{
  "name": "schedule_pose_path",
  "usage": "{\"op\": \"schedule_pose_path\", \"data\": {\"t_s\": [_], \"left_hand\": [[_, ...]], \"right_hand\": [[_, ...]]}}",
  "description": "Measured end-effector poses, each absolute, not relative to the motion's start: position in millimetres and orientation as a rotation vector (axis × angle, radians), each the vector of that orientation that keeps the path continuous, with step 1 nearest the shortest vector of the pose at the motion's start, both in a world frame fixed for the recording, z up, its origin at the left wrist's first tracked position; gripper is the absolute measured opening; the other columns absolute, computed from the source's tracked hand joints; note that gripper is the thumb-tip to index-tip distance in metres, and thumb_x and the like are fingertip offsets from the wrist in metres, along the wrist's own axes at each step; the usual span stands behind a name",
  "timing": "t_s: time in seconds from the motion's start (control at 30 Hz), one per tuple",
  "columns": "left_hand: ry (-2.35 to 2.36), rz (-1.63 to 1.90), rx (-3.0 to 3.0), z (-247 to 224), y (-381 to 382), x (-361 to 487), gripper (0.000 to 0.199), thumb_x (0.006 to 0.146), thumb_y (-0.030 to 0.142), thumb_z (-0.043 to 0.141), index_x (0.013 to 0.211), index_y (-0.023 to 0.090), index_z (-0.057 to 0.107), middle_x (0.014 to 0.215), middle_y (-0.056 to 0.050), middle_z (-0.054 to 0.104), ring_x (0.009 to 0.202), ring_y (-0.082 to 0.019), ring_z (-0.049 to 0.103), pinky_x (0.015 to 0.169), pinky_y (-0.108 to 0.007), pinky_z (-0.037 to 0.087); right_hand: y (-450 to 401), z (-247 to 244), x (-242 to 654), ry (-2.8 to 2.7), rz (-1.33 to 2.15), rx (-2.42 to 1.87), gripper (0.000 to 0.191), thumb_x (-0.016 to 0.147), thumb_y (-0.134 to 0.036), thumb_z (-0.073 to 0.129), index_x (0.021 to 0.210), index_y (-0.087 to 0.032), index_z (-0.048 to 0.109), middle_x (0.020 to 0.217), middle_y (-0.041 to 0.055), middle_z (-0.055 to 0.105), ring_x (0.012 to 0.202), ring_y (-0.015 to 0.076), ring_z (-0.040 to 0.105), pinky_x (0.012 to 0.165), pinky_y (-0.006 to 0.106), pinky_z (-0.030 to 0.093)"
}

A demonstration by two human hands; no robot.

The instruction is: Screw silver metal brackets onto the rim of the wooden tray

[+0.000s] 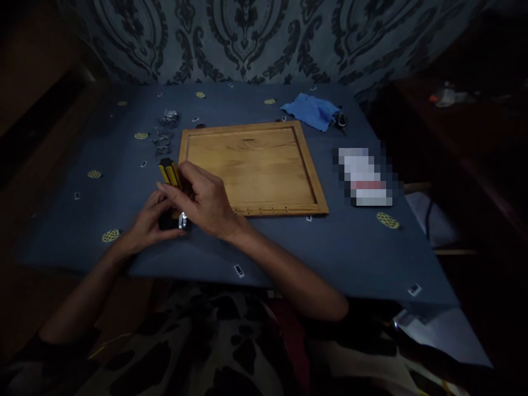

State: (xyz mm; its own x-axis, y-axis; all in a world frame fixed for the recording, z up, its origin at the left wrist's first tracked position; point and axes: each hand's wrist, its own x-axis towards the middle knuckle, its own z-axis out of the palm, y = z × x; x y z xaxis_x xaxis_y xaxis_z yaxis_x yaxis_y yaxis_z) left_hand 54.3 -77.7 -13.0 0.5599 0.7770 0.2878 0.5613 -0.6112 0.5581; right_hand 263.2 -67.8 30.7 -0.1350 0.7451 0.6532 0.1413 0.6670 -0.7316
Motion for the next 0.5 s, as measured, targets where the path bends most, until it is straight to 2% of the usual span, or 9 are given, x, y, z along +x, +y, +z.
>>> {"op": "schedule_pose_path", "data": {"t_s": [0.17,0.37,0.5], "left_hand": [[1.091,0.713,2.381,-12.7,-77.2,54.1,0.052,0.084,0.064,0.072,0.113,0.022,0.067,0.118,-0.009,0.063,0.115,-0.029,0.057,0.104,-0.047,0.049],[1.078,0.726,2.423,-12.5,-77.4,53.8,0.05,0.085,0.062,0.071,0.116,0.022,0.067,0.119,-0.008,0.062,0.113,-0.028,0.056,0.102,-0.044,0.05],[1.104,0.705,2.411,-11.5,-77.4,54.5,0.052,0.085,0.063,0.071,0.115,0.021,0.067,0.121,-0.008,0.062,0.114,-0.028,0.056,0.102,-0.044,0.05]], "right_hand": [[-67.9,28.4,261.4,-1.642,0.679,-0.724,0.035,0.099,-0.037,0.064,0.076,-0.024,0.041,0.069,-0.0066,0.041,0.062,0.0101,0.046,0.058,0.025,0.046],[-67.3,26.3,258.8,-1.672,0.593,-0.676,0.04,0.101,-0.041,0.061,0.075,-0.024,0.036,0.066,-0.0074,0.036,0.06,0.0095,0.041,0.057,0.024,0.039],[-67.4,25.2,259.3,-1.693,0.591,-0.687,0.039,0.101,-0.042,0.06,0.075,-0.024,0.036,0.067,-0.0072,0.037,0.061,0.0096,0.041,0.058,0.025,0.039]]}}
